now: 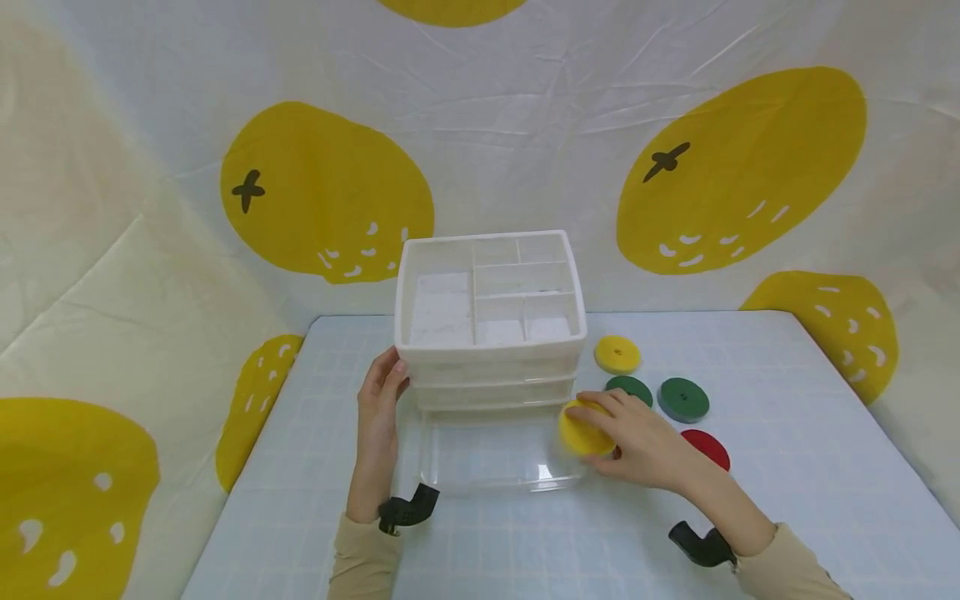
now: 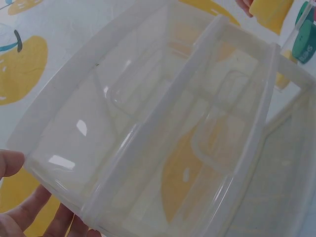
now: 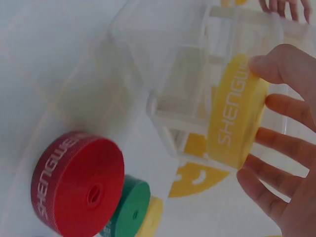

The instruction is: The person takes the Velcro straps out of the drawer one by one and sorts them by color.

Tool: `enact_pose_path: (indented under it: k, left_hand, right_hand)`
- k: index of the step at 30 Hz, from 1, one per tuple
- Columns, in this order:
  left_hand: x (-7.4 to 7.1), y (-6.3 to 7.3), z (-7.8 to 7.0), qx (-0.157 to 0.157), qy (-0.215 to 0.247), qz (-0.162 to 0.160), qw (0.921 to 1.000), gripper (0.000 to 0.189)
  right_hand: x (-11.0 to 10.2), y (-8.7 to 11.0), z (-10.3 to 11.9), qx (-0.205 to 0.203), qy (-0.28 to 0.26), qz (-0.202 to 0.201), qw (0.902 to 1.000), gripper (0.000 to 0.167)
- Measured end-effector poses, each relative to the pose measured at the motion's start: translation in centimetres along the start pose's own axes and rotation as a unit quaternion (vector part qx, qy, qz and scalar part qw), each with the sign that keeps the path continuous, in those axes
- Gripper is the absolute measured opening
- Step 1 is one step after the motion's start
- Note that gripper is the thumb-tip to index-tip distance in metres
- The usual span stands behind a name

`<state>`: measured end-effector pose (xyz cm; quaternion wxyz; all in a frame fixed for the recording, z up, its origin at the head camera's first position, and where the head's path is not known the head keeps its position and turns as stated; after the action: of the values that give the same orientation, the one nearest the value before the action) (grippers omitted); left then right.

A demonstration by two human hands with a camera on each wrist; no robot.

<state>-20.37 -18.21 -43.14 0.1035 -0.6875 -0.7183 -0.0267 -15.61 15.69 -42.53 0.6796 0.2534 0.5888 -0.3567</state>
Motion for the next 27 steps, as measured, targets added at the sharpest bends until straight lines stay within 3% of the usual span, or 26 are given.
enact_pose_path:
  k: [7,14,27]
  left_hand:
    - [0.0,0.1,0.0,-0.006,-0.001,-0.003,1.0,0.037]
    - [-0.1,0.0,0.0,-0.004,0.001,0.001,1.0,0.037]
    - [0.0,0.0,0.0,-0.007,-0.003,-0.001,1.0,0.037]
  right_hand:
    - [-0.5,1.7,-3.2,0.016,0.007,-0.011,0.9998,0.059]
    - [-1.2,2.7,-6.3,0.059,-0.001,0.004,0.9983,0.059]
    - [-2.5,1.7,-11.7,0.09,-0.004,0.041,0.9951,0.06]
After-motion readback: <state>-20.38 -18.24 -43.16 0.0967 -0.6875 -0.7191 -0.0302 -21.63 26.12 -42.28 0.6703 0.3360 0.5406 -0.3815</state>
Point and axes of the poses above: each hand's wrist, its own y-axis away from the middle knuckle, its own x-axis out of the palm, z = x × y, the point moved 3 cm from there along -y, towards the middle knuckle, and after that the axes turned 9 degrees about z, right-handed, at the moved point
